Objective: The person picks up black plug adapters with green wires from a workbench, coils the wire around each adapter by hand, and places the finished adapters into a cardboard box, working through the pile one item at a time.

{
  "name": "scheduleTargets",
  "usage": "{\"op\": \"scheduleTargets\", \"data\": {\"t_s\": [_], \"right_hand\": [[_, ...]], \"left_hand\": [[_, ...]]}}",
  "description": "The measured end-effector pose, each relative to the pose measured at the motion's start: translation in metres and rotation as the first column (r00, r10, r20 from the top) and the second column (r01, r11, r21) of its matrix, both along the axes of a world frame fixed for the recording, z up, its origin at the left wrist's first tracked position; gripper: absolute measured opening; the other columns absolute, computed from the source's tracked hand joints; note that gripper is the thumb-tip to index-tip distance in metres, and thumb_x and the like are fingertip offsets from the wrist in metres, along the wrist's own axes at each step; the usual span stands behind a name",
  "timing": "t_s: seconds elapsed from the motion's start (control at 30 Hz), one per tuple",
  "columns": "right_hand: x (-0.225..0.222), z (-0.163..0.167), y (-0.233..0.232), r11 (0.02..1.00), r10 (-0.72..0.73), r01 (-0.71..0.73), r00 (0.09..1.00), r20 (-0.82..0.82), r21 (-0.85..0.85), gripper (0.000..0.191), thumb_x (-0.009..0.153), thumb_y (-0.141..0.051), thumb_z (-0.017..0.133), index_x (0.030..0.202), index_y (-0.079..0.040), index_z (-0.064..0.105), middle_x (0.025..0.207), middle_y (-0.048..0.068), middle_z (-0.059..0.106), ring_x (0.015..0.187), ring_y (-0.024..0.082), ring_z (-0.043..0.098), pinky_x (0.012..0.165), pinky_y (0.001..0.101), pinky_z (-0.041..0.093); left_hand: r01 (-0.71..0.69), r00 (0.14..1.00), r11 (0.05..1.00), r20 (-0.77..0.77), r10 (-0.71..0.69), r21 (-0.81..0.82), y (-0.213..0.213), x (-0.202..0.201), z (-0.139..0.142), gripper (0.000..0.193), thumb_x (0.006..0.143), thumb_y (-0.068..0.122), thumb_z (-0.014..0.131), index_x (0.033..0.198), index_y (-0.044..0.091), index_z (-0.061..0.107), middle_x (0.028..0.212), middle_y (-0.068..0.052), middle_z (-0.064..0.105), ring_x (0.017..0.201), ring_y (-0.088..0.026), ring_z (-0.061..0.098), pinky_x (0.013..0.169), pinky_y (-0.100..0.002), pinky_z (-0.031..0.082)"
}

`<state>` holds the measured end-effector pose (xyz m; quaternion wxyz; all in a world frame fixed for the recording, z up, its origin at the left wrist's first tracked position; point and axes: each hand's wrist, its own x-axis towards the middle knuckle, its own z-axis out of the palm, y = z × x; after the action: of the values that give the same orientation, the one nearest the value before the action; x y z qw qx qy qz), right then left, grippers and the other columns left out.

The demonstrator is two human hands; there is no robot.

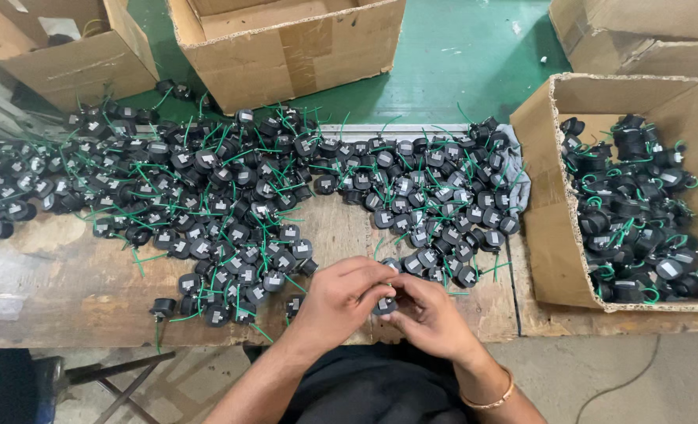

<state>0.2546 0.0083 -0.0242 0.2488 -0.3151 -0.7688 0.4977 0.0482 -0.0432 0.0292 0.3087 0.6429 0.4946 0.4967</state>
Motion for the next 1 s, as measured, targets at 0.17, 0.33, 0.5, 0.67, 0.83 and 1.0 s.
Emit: {"op": "scheduleTargets", "data": {"t_s": [0.17,0.33,0.5,0.67,0.83,1.0], "right_hand": [[0.016,-0.011,0.004,0.992,0.053,-0.074,0.980,-0.194,-0.100,0.045,0.083,-0.009,0.079,0.123,0.004,0.064,0.099,0.006,0.069,0.079,0.010,0.059,0.067,0.0266,0.051],[0.019,-0.021,0.004,0.940,-0.044,-0.131,0.869,-0.494,-0.315,0.045,0.095,-0.013,0.072,0.133,0.007,0.056,0.119,0.011,0.067,0.111,0.016,0.063,0.097,0.0309,0.052],[0.018,-0.020,0.003,0.970,-0.027,-0.084,0.896,-0.444,-0.229,0.042,0.096,-0.014,0.073,0.130,0.008,0.063,0.120,0.013,0.069,0.109,0.018,0.066,0.095,0.0323,0.055],[0.006,-0.016,0.000,0.992,-0.078,0.040,0.937,-0.340,-0.117,0.039,0.089,-0.009,0.078,0.123,0.007,0.068,0.119,0.016,0.071,0.106,0.020,0.069,0.091,0.0322,0.057],[0.002,-0.012,0.000,0.979,-0.005,0.068,0.952,-0.307,0.194,0.033,0.084,-0.005,0.081,0.114,0.003,0.070,0.118,0.018,0.075,0.111,0.025,0.075,0.096,0.0326,0.058],[0.005,-0.020,-0.003,0.988,-0.002,0.057,0.936,-0.353,0.144,0.033,0.084,-0.005,0.082,0.114,0.001,0.070,0.118,0.018,0.075,0.109,0.026,0.075,0.095,0.0337,0.058]], "left_hand": [[0.032,0.846,0.983,0.529,0.068,-0.178,-0.008,0.006,-0.024,0.025,0.090,0.001,0.071,0.115,0.003,0.070,0.103,-0.009,0.076,0.090,-0.018,0.074,0.079,-0.030,0.059],[0.228,0.680,0.971,0.726,-0.101,-0.078,-0.010,-0.003,-0.036,0.025,0.100,-0.002,0.058,0.124,0.001,0.065,0.123,-0.010,0.075,0.113,-0.019,0.073,0.102,-0.034,0.058],[0.087,0.940,0.984,0.314,-0.132,0.154,-0.008,-0.009,-0.025,0.023,0.095,-0.006,0.067,0.115,0.003,0.073,0.115,-0.011,0.078,0.113,-0.025,0.076,0.099,-0.037,0.061],[-0.073,0.993,0.984,0.105,0.056,0.164,-0.008,-0.002,-0.009,0.023,0.082,-0.003,0.078,0.103,0.005,0.073,0.104,-0.010,0.078,0.103,-0.024,0.077,0.091,-0.034,0.061],[-0.162,0.966,0.987,0.204,0.160,-0.003,-0.009,0.005,-0.005,0.020,0.083,-0.003,0.078,0.100,0.002,0.070,0.096,-0.008,0.074,0.089,-0.020,0.076,0.081,-0.030,0.063],[-0.175,0.965,0.985,0.198,0.173,-0.005,-0.012,0.005,-0.006,0.020,0.085,-0.002,0.078,0.102,0.002,0.068,0.096,-0.008,0.072,0.085,-0.019,0.075,0.077,-0.030,0.061]]}}
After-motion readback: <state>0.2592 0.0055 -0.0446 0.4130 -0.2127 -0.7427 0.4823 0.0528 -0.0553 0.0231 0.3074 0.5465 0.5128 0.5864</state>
